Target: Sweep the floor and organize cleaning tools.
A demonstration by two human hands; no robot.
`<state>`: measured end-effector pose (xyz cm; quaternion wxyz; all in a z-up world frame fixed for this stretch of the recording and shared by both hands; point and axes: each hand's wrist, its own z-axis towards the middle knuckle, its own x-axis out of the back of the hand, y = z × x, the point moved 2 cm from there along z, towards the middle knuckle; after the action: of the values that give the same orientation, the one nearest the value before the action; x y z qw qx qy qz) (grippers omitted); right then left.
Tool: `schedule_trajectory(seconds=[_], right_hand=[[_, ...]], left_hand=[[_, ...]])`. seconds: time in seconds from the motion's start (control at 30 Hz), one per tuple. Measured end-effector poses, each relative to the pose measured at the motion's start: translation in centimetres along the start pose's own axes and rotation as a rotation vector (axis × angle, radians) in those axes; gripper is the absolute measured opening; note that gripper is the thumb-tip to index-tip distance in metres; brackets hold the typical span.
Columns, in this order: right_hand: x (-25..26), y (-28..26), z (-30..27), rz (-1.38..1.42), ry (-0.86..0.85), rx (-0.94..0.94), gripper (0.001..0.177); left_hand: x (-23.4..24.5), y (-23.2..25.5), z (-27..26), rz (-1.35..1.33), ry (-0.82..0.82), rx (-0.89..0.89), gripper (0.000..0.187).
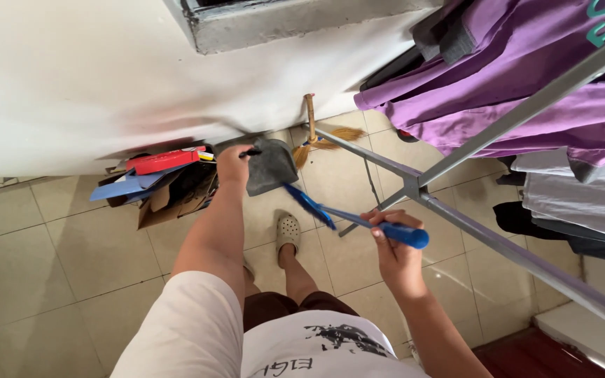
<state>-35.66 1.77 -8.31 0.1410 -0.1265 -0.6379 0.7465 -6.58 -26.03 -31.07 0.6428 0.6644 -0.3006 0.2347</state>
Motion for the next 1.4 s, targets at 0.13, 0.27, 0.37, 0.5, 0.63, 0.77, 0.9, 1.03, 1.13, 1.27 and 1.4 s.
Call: schedule_trajectory(seconds=[0.13, 0.27, 0.37, 0.5, 0.63, 0.77, 0.9, 1.03, 1.13, 1.27, 1.4], right_hand=[[-0.2, 0.0, 0.2, 0.026, -0.055, -0.015, 0.037], [-0.4, 0.2, 0.3, -0.048, -0.091, 0.023, 0.037], [-0.6, 0.3, 0.4, -0.081, -0.108, 0.034, 0.037], [-0.8, 0.6, 0.1, -0.078, -0.137, 0.02, 0.037], [-1.1, 1.2, -0.1, -0.08, -0.147, 0.03, 0.036], [-2.1, 1.0, 1.0, -0.086, -0.189, 0.024, 0.035], [-4.1, -1.4, 3.0, -0.145, -0.304, -0.003, 0.031], [-7.0, -3.7, 4.7, -0.137, -0.418, 0.007, 0.031], [-9.5, -5.3, 5.5, -0.259, -0.564, -0.01, 0.032], [-12.8, -7.9, 6.1, -0.286, -0.672, -0.063, 0.032], [-15.8, -9.8, 6.3, -0.264, -0.733, -0.037, 0.039]], left_hand=[[-0.2, 1.1, 0.9, -0.037, 0.023, 0.002, 0.027], [-0.7, 1.3, 1.1, -0.048, 0.029, -0.005, 0.025], [-1.2, 1.2, 1.3, -0.034, 0.029, 0.063, 0.019], [-2.0, 0.7, 1.7, 0.02, 0.091, 0.049, 0.011], [-2.1, 1.2, 0.7, 0.054, 0.046, 0.057, 0.019], [-4.9, -2.0, -2.9, 0.015, -0.013, -0.07, 0.031], [-5.3, 1.9, -10.3, -0.067, -0.432, -0.143, 0.041], [-2.8, 7.0, -15.2, -0.077, -0.48, -0.318, 0.056], [-0.4, 8.8, -16.4, -0.075, -0.568, -0.233, 0.056], [2.6, 8.3, -16.3, -0.068, -0.45, -0.139, 0.037], [6.1, 6.7, -16.5, -0.232, -0.344, -0.088, 0.027]])
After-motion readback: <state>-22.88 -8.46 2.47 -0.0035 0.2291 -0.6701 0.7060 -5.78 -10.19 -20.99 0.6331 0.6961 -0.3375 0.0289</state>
